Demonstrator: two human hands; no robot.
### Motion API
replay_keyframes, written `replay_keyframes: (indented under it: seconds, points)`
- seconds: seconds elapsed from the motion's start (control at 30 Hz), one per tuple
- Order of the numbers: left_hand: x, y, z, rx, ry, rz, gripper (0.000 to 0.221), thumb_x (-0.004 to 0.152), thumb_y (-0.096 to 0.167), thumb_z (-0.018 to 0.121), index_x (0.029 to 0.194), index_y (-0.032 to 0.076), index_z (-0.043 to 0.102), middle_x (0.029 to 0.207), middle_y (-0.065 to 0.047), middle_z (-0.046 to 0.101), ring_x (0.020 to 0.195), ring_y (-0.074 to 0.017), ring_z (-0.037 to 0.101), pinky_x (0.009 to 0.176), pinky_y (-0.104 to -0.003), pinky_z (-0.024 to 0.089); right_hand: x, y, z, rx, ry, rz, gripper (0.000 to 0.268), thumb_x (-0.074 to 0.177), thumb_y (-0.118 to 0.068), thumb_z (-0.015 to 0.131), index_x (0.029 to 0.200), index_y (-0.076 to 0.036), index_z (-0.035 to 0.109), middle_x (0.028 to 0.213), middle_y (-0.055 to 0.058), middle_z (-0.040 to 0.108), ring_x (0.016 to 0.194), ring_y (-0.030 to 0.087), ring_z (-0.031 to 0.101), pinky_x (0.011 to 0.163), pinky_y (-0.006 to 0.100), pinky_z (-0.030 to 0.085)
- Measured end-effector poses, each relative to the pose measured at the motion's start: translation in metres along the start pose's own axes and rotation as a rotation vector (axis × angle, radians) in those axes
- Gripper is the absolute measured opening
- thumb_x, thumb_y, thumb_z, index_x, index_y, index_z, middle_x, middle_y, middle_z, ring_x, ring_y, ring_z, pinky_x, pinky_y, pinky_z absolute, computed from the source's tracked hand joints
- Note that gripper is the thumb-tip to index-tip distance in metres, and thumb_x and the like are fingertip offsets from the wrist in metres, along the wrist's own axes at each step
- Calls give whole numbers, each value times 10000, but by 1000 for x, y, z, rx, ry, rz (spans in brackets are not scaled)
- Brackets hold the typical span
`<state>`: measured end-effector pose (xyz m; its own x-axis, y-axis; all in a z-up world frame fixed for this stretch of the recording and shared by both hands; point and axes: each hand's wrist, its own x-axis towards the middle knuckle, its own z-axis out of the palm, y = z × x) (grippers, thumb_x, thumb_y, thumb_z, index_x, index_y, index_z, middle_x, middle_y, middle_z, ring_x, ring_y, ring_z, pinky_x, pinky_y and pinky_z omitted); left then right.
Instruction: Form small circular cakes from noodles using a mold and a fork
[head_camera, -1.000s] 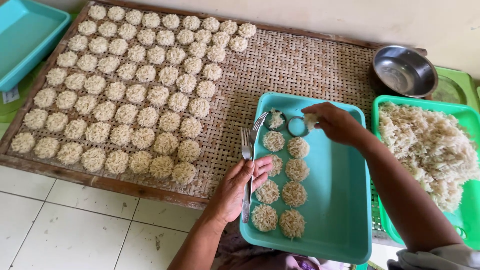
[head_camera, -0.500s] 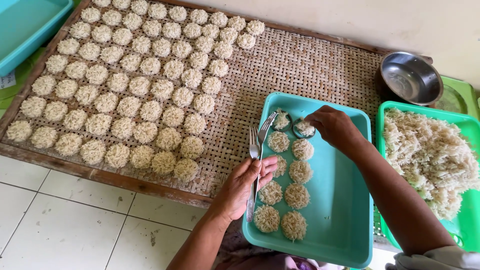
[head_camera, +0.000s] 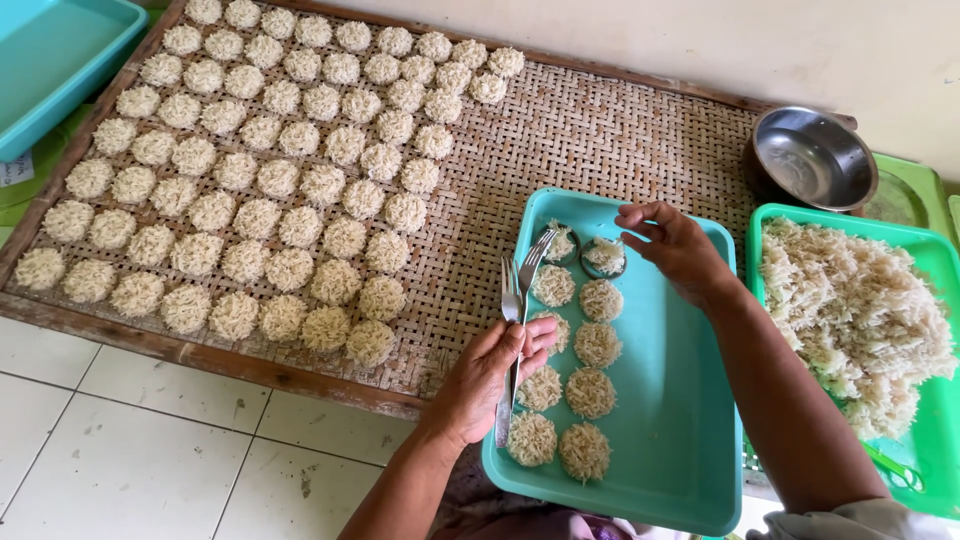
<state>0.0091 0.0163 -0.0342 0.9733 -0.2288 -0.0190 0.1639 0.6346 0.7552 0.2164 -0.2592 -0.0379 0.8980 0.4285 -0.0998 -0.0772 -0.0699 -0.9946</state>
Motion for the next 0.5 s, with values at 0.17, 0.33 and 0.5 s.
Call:
replay_keyframes:
  seconds: [0.17,0.33,0.5]
  points:
    - [-1,1,-1,-20,15,-4,331,1019,350,538,887,47,554,1432,-267,571,1371,-416,543,1161,-528,432,3,15,10,-291,76,-33,210,893,119,632,982,-50,544,1407,132,602,1237,239,652,940,327,568]
    - [-2,4,1,-7,17,-7,331,1023,347,529,893,44,556,1445,-279,563,1384,-425,533,1186,-551,394,-5,5,25,-600,175,-122,176,889,87,679,1009,-34,636,1279,109,676,916,175,706,780,282,613]
    - [-1,2,1,-9,18,-14,321,1031,328,514,891,42,553,1443,-268,565,1385,-424,535,1160,-518,435,-4,1,24,-916,183,-325,185,815,56,784,948,-30,688,1097,70,671,894,187,690,771,311,618]
